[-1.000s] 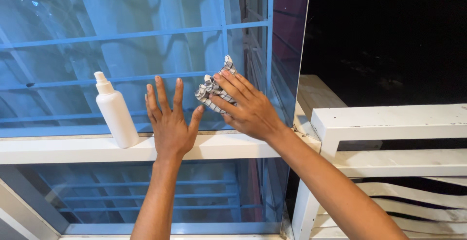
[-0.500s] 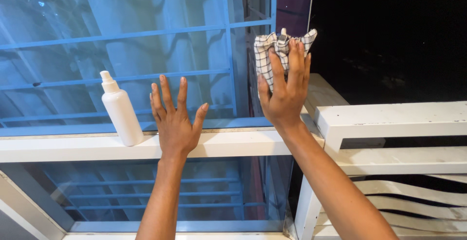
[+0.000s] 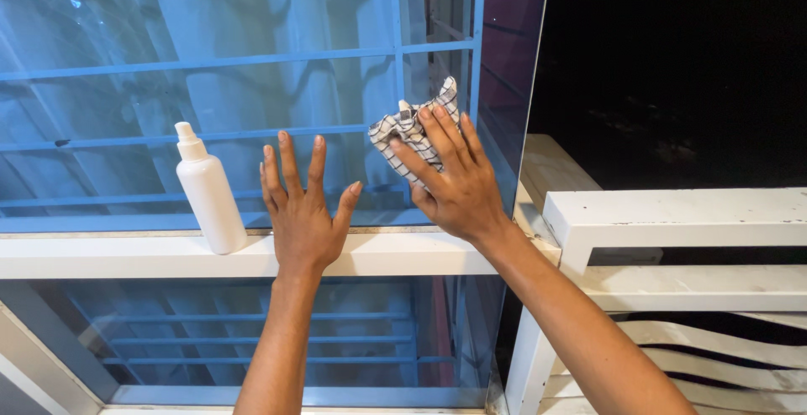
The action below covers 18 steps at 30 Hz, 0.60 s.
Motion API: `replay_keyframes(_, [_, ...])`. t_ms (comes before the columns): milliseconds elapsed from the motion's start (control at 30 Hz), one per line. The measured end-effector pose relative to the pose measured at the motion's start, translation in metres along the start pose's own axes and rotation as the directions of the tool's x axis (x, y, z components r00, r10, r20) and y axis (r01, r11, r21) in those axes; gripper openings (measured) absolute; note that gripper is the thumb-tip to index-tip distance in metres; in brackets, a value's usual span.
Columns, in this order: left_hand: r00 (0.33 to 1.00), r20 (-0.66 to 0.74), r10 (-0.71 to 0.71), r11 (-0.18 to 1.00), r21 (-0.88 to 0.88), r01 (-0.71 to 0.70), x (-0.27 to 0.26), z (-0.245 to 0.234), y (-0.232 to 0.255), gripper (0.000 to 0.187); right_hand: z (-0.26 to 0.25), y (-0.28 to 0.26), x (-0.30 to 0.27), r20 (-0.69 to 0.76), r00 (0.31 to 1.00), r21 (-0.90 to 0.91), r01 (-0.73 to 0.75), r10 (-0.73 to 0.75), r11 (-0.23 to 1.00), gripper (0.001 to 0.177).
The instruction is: The person cleans a window pane using a spray bottle and a checkered cloth. They spray the cleaning solution onto the glass and wipe the surface in circular and linear motions, focusing on the lower section of the window. The person repeatedly sprays and wipes the same area throughout the clip.
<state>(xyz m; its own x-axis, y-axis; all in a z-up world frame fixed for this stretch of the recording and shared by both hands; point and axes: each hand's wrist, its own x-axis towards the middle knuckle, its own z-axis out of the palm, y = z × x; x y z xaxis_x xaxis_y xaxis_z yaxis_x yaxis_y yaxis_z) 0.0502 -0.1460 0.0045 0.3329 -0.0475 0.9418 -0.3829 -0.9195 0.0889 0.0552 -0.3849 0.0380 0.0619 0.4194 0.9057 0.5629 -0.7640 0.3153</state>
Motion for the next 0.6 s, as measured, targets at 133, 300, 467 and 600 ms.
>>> replay_keyframes(133, [1.000,-0.006,-0.001,1.000,-0.001,0.001,0.001,0.000,-0.001,0.076,0.006,0.011,-0.004,-0.159,0.984,-0.052,-0.088,0.079,0.995,0.054])
replay_keyframes(300, [1.000,-0.005,-0.008,1.000,-0.006,0.008,0.000,0.000,-0.001,0.076,0.005,0.028,-0.012,-0.359,0.876,-0.082,-0.374,0.323,0.924,0.054])
replay_keyframes(467, [1.000,0.007,-0.011,1.000,-0.003,0.011,0.000,0.002,-0.001,0.075,0.005,0.024,-0.011,-0.328,0.890,-0.044,-0.350,0.317,0.936,0.056])
replay_keyframes(600, [1.000,0.010,-0.020,1.000,-0.002,0.020,0.002,0.002,0.001,0.076,0.004,0.017,-0.002,-0.267,0.935,-0.081,-0.264,0.235,0.961,0.059])
